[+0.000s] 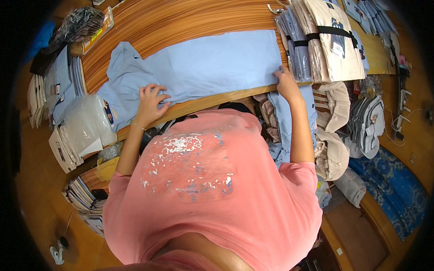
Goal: The person folds a light blue shirt on a wooden table, places a cardboard insert inside, and wraps it in a clear plastic bag. They then secure the package with a black elastic band and place it on a stack of similar packages. The process is repeated with another shirt.
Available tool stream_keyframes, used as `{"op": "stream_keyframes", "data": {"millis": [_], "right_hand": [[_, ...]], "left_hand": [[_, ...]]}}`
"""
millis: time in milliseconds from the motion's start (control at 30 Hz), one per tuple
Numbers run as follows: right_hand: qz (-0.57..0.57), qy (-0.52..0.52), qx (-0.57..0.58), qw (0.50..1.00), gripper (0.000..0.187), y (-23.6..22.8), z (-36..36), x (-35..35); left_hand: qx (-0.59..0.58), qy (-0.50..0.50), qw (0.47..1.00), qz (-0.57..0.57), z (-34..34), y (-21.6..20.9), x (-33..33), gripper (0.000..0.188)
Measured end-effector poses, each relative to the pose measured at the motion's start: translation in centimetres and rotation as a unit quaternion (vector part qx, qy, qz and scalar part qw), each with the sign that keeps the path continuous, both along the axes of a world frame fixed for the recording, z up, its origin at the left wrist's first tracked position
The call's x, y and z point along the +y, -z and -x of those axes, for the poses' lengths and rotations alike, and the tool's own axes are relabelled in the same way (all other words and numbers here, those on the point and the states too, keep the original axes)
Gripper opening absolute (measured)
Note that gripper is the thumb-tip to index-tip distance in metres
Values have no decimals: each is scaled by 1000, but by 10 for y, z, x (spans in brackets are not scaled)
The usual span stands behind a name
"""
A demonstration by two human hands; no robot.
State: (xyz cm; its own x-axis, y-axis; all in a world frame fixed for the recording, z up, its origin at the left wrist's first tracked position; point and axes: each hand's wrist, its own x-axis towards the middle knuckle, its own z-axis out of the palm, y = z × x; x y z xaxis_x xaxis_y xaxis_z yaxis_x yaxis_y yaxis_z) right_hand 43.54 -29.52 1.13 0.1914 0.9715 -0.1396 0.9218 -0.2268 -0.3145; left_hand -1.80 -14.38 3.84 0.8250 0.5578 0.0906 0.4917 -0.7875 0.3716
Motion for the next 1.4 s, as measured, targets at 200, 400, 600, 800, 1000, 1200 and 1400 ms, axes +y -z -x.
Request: {"op": "stream_keyframes", "data": {"millis": [200, 400, 600, 800, 1000, 1200, 1400], "right_hand": [[-222, 133, -57, 964, 34, 4, 17, 112], [-127, 119, -177, 969, 23, 31, -14, 153], [-207, -27, -115, 971, 42, 41, 30, 126], [-286, 10, -70, 956, 40, 20, 71, 148], [-181, -343, 128, 913, 30, -26, 263, 299], [-293, -490, -149, 808, 53, 21, 365, 381], [53, -565, -79, 820, 39, -86, 370, 303]], "left_hand": [[-59, -50, 997, 1, -41, 17, 33, 31], [15, -56, 997, -50, -49, 54, 39, 46], [20, -63, 996, -54, -45, 58, 36, 48], [25, -68, 994, -77, -40, 63, 38, 49], [-37, 24, 997, -61, -33, 1, 9, 46], [-134, -39, 987, 76, 43, -35, -13, 34], [-389, -271, 868, 148, 145, -20, 56, 34]]}}
